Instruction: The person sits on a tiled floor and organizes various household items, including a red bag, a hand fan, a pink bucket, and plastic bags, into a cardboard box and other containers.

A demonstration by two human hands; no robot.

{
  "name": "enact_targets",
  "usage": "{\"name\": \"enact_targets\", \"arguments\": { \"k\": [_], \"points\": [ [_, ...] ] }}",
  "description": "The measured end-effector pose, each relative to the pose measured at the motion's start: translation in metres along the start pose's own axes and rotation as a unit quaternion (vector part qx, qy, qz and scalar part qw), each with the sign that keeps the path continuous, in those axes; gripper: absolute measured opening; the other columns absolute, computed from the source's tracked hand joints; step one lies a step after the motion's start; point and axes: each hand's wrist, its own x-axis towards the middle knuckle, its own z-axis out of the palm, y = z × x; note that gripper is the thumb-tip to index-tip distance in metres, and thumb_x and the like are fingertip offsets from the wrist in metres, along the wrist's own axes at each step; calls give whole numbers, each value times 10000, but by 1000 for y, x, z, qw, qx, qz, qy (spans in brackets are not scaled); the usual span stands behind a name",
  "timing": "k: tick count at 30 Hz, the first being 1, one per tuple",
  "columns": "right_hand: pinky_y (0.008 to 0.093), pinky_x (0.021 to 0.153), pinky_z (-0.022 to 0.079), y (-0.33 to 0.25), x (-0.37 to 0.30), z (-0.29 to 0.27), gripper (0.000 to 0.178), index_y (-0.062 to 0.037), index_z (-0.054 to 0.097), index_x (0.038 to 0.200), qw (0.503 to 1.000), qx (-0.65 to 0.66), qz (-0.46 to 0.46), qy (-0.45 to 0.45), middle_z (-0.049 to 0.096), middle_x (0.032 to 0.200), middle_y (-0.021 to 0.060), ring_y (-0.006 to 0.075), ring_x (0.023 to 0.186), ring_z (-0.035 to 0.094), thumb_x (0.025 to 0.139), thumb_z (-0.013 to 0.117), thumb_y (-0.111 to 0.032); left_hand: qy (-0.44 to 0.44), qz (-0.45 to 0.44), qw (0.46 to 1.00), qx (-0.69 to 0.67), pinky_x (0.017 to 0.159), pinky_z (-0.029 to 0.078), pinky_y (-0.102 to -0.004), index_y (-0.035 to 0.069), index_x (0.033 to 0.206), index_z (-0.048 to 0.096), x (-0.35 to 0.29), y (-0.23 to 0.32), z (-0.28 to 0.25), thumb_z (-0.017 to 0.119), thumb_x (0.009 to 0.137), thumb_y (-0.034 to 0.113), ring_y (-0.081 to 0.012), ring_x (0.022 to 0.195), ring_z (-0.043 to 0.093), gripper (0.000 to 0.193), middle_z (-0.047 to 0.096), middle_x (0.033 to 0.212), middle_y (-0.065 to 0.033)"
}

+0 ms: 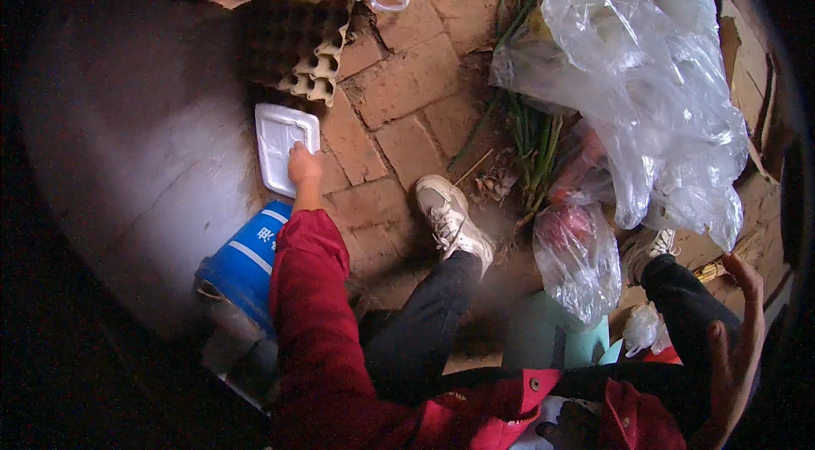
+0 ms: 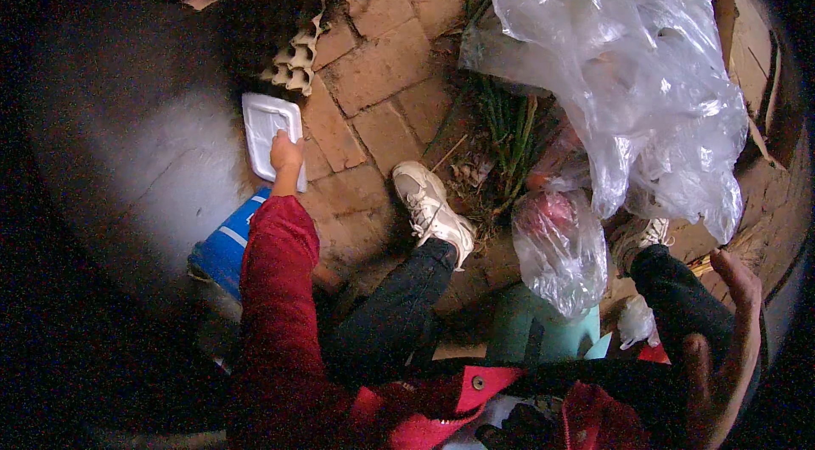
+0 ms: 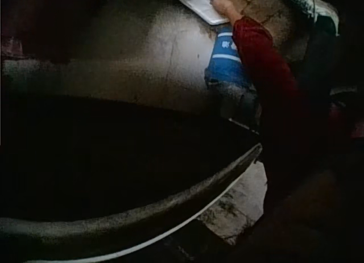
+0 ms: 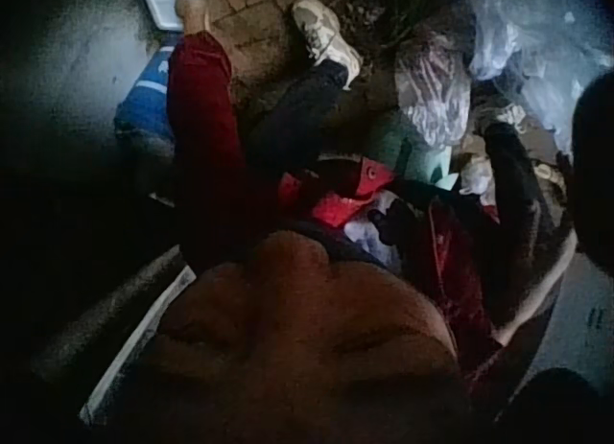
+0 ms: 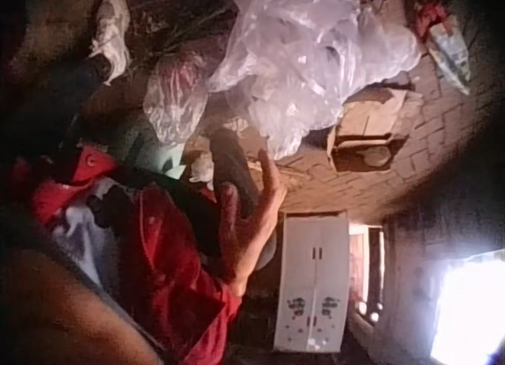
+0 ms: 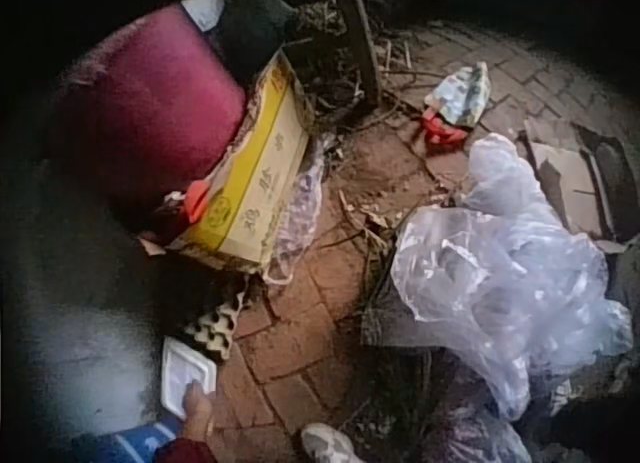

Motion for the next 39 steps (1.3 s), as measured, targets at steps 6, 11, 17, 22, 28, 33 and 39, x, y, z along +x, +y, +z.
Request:
{"name": "enact_targets", "arguments": {
  "k": [6,11,17,22,28,33,39],
  "points": [
    [467,1057,284,22,14,4,605,-66,381,1349,999,-4,-46,-6,425,1324,177,320,1252,391,875,494,-423,11,12,1000,-3,792,478,-471,41,1038,502,-27,-32,2,691,705,283,-398,936,572,453,567,1021,-193],
    [467,1060,283,21,-2,1,611,-68,366,1361,999,-32,-13,-1,425,1324,177,319,1255,389,879,488,-425,32,74,996,-25,770,481,-464,38,1023,500,-26,-15,3,692,705,250,-401,908,569,428,562,998,-200],
    [447,1060,269,3,7,-1,611,-24,425,1303,1000,-17,-3,-18,445,1295,185,318,1248,395,863,499,-443,28,95,994,-45,779,461,-468,51,1072,486,-38,-10,0,701,712,225,-406,920,549,454,539,1023,-195],
    [440,1052,268,-8,7,-5,613,2,472,1241,999,6,8,-32,457,1270,195,324,1238,402,844,512,-464,20,102,994,-40,777,461,-466,44,1072,483,-37,-12,-1,708,711,206,-407,933,542,455,529,1036,-197],
    [438,1024,295,-5,-13,-15,584,-7,491,1198,999,28,-34,-12,471,1241,196,333,1193,433,828,530,-457,58,46,997,-36,814,469,-449,47,1114,480,-52,8,-27,708,707,243,-370,985,549,506,536,1050,-176],
    [438,996,327,6,-62,-32,527,-14,518,1146,988,36,-142,54,492,1211,183,348,1157,457,712,606,-300,-55,59,997,-5,829,485,-463,32,1091,551,-61,50,-63,704,699,330,-351,1024,569,515,564,1113,-165],
    [411,965,383,34,-96,-27,505,-20,559,1086,952,24,-275,131,548,1143,149,348,1129,471,588,646,-20,-165,174,970,36,843,480,-439,57,1089,624,-107,103,-121,640,744,377,-327,1022,591,471,629,1066,-169]
  ]
}}
